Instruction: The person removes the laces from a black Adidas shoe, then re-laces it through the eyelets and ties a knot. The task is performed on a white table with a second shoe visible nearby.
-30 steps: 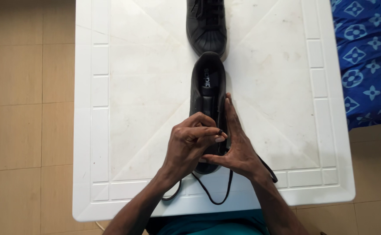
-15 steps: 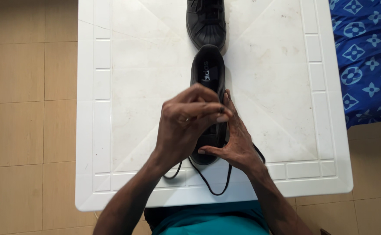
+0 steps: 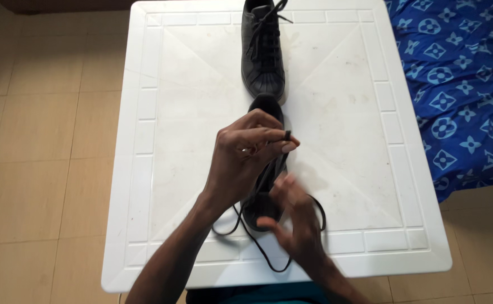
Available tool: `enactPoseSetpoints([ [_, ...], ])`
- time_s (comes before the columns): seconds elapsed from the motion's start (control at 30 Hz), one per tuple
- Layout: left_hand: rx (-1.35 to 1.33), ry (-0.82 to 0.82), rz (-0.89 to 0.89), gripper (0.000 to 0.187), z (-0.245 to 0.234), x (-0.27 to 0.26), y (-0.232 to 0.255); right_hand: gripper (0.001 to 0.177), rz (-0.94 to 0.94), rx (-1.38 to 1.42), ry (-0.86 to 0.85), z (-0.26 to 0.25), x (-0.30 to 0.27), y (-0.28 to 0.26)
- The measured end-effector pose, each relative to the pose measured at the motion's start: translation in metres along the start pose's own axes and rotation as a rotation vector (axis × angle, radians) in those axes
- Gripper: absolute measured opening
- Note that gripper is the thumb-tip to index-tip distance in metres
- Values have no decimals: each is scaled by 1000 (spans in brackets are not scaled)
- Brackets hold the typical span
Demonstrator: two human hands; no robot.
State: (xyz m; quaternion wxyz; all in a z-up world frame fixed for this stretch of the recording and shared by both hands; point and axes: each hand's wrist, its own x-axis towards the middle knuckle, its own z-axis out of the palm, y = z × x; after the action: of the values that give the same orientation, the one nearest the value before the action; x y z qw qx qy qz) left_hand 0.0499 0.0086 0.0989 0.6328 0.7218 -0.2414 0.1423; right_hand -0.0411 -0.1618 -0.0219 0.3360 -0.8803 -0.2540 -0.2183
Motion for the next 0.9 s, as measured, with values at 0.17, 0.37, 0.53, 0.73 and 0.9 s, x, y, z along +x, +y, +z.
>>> enactPoseSetpoints([
  [0.17, 95, -62, -56, 8, 2, 3, -3, 63, -85, 39, -255, -4, -41, -25],
  [0.37, 11, -44, 14, 7, 2, 1, -5, 94, 23, 35, -362, 4, -48, -34],
  [0.53, -37, 30, 45, 8, 9, 5, 0, 99, 8, -81, -402, 13, -50, -33],
  [0.73, -19, 71, 58, 9, 12, 18, 19, 100, -8, -81, -391, 15, -54, -28],
  [0.9, 88, 92, 215, 10, 5, 35, 43, 99, -56, -80, -376, 26, -66, -14],
])
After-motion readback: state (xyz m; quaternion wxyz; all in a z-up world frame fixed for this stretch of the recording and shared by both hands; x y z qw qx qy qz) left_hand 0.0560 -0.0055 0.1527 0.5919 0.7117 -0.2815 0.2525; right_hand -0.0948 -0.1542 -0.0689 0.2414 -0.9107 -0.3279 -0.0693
